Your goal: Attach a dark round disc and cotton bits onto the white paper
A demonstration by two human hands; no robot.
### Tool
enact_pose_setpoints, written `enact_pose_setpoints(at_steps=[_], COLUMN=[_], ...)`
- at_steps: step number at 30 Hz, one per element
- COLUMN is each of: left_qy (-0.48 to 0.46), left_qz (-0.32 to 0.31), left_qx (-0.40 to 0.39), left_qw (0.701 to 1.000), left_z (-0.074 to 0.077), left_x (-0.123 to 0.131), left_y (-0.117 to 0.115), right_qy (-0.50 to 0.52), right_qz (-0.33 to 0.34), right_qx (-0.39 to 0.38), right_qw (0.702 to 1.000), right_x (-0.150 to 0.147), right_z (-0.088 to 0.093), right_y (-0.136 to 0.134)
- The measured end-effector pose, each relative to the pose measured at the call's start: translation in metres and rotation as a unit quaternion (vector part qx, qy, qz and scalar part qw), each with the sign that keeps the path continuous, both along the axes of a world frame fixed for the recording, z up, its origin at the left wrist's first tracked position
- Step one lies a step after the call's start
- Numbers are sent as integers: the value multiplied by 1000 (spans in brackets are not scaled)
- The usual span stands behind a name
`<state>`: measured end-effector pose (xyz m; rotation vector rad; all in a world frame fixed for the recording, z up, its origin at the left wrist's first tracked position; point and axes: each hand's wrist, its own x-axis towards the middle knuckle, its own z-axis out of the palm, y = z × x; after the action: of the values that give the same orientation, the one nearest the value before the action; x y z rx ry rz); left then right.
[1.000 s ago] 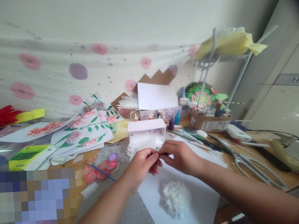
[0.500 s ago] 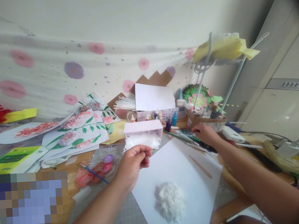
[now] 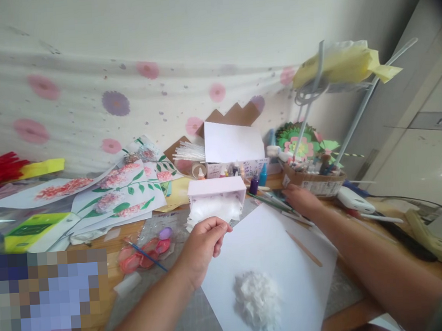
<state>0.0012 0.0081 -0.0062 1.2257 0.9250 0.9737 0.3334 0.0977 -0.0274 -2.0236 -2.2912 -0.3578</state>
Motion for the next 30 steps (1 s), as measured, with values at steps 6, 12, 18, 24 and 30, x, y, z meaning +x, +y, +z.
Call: enact_pose_setpoints(at_steps=[6, 12, 18, 24, 30], left_qy=[36, 101, 157, 218, 196], left_qz=[-3, 13, -22, -66, -104], left_qx=[7, 68, 140, 196, 207], left_qw=[999, 992, 977, 954, 953], left_z=[-3, -2, -4, -1, -1], left_x=[0, 1, 0, -4, -3], left_y=[1, -1, -4, -4, -5], right_qy=[-15, 58, 321, 401, 421], right_qz=[-13, -59, -7, 111, 120], right_qx=[2, 81, -1, -185, -193], right_qw=[1000, 993, 947, 890, 878], right_x=[-9, -17, -71, -130, -143], right_z=[7, 36, 74, 83, 79], right_y=[7, -7, -63, -108, -113])
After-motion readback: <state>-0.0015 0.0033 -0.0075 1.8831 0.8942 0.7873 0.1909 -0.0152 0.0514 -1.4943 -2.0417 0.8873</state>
